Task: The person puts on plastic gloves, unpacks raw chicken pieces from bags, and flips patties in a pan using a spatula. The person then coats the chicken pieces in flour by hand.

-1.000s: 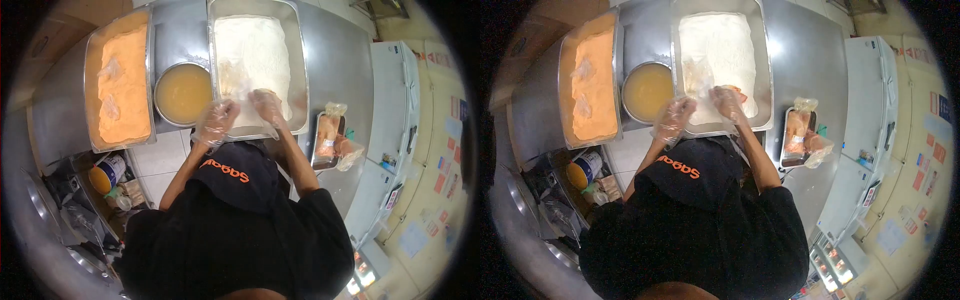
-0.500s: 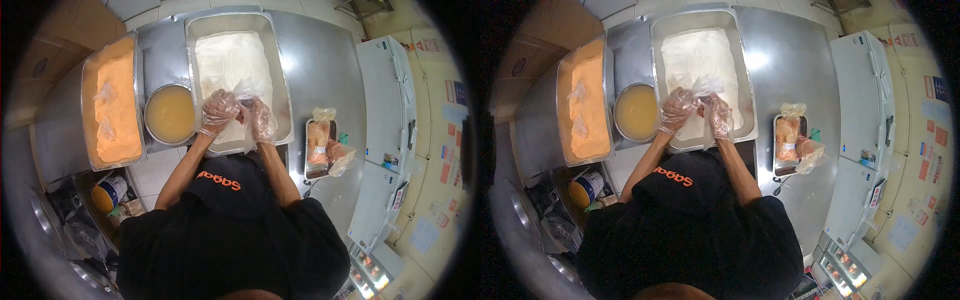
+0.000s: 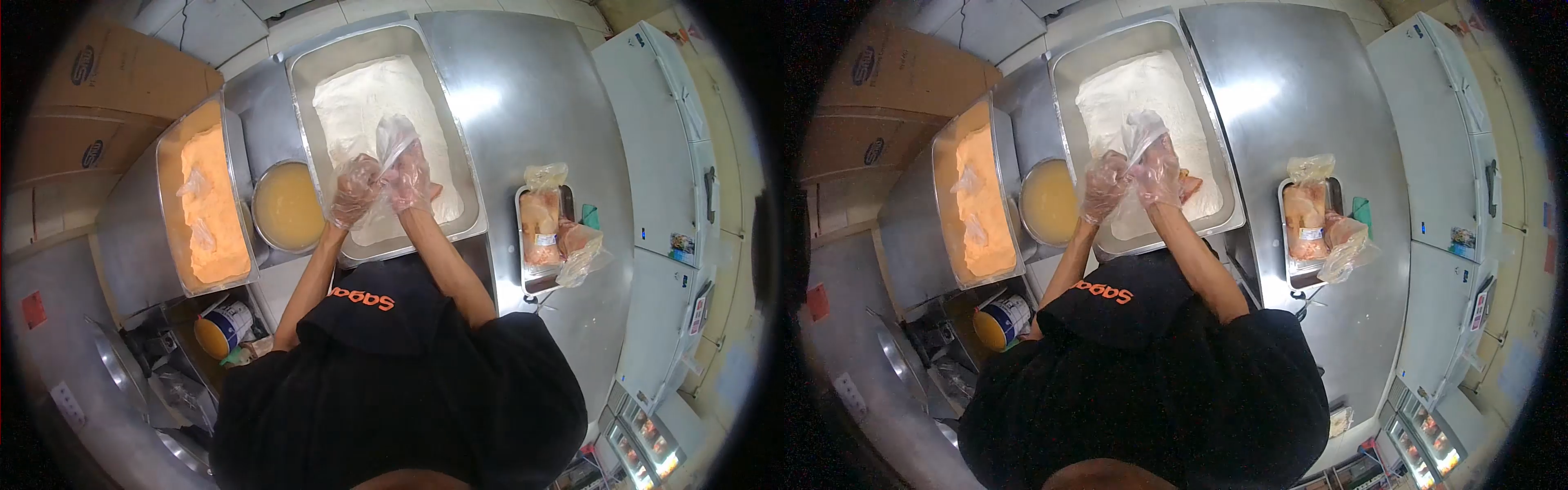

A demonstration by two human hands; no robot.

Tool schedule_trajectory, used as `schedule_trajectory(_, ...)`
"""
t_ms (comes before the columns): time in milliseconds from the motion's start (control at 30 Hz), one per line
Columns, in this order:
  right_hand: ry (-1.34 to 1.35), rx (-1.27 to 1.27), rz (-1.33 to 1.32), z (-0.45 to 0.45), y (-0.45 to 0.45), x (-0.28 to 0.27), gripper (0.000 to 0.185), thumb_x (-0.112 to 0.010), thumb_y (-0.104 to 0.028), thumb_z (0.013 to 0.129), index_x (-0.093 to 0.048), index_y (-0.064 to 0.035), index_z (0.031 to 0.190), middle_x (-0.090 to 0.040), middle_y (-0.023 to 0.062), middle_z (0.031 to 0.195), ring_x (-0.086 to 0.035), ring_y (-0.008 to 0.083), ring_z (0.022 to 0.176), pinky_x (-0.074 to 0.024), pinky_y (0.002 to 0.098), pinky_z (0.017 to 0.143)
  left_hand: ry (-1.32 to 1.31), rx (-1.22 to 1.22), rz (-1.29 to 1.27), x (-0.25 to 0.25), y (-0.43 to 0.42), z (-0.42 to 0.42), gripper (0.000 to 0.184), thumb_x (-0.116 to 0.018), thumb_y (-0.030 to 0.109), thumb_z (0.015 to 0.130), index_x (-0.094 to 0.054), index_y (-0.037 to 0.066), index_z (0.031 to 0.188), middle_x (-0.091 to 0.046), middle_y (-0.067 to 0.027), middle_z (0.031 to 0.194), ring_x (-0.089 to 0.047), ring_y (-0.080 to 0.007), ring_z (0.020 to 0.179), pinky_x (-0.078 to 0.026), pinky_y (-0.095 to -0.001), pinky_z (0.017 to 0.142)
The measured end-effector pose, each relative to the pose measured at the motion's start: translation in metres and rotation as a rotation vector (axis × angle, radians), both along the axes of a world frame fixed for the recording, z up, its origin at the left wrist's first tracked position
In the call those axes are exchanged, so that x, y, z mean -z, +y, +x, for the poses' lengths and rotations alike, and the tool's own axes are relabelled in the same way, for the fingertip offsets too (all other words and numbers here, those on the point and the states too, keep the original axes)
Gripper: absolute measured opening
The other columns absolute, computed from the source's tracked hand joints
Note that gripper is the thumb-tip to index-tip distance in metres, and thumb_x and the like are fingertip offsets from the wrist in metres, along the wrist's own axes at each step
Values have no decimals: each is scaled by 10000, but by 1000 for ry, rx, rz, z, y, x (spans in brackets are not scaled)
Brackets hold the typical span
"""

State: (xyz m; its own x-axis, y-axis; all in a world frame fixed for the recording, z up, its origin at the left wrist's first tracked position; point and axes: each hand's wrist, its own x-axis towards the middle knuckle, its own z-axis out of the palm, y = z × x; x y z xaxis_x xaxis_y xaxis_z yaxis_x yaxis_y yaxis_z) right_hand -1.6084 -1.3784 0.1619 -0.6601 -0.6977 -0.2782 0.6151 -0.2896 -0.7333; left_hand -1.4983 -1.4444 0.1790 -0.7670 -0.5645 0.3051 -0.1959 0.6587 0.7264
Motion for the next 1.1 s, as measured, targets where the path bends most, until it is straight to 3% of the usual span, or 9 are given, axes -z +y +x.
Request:
schedule_trajectory(167, -490, 97, -74, -16, -12, -33, 405, -523, -295, 954, -504, -17, 1248, -565, 67, 1100, -552, 129, 896, -503, 256, 715, 503, -153, 184, -13, 8, -16, 265, -696, 0, 795, -478, 62, 933, -568, -72, 883, -592, -199, 876, -477, -305, 785)
schedule_trajectory(333, 634, 63, 503, -39, -4, -6, 287, -612, -272, 920, -582, -27, 1066, -612, 59, 922, -579, 126, 835, -511, 291, 750, 761, -208, 676, -51, -14, -9, 288, -628, -105, 814, -444, 72, 948, -521, -19, 880, -538, -108, 816, -457, -231, 761)
schedule_trajectory(400, 826, 278, 85, -41, -9, -11, 276, -685, -194, 864, -583, -24, 1056, -628, 68, 877, -590, 137, 779, -507, 299, 710, 674, -281, 778, -56, -27, -3, 268, -624, -62, 838, -430, 88, 946, -511, -8, 862, -530, -97, 803, -457, -217, 739)
schedule_trajectory(500, -212, -316, -65, -40, 8, -41, 280, -622, -25, 823, -581, 19, 1097, -648, 87, 932, -609, 169, 811, -490, 247, 713, 686, -343, 1083, -67, -33, -5, 219, -623, 5, 864, -451, 104, 956, -520, -2, 841, -547, -103, 797, -480, -212, 723)
schedule_trajectory(600, 197, -197, -97, -27, 18, -25, 286, -576, -36, 821, -587, 41, 1096, -651, 106, 946, -623, 186, 829, -513, 286, 709, 960, -106, 1355, -35, -40, -7, 252, -630, 54, 870, -504, 110, 1081, -564, -10, 903, -582, -122, 828, -510, -216, 729)
schedule_trajectory(767, -480, -382, -550, -22, 1, -87, 335, -544, -98, 829, -587, 49, 1127, -635, 116, 1051, -620, 201, 931, -517, 333, 839, 651, -10, 1848, 10, 3, -15, 424, -615, 134, 891, -486, 112, 1294, -588, -35, 1074, -606, -118, 916, -535, -268, 772)
schedule_trajectory(867, 288, -253, -255, -22, -14, -65, 354, -604, -81, 824, -582, 18, 1163, -606, 119, 1139, -601, 213, 1013, -500, 329, 894, 280, 93, 997, 66, 30, 6, 369, -605, 137, 892, -514, 102, 1248, -585, -44, 1062, -592, -126, 908, -531, -275, 763)
schedule_trajectory(933, 481, -129, -88, -12, -19, -38, 417, -678, -102, 806, -568, -10, 1198, -583, 118, 1200, -575, 217, 1086, -484, 323, 925, 811, 179, 2049, 67, 30, 10, 363, -606, 117, 875, -519, 92, 1226, -577, -47, 1072, -575, -140, 894, -518, -253, 733)
schedule_trajectory(1100, 543, -103, 35, -1, -18, 26, 458, -706, -135, 799, -548, -3, 1208, -592, 96, 1175, -580, 197, 1063, -480, 321, 915, 694, -75, 1978, 34, 25, 20, 282, -601, 105, 864, -569, 76, 1143, -611, -49, 961, -597, -137, 785, -537, -284, 697)
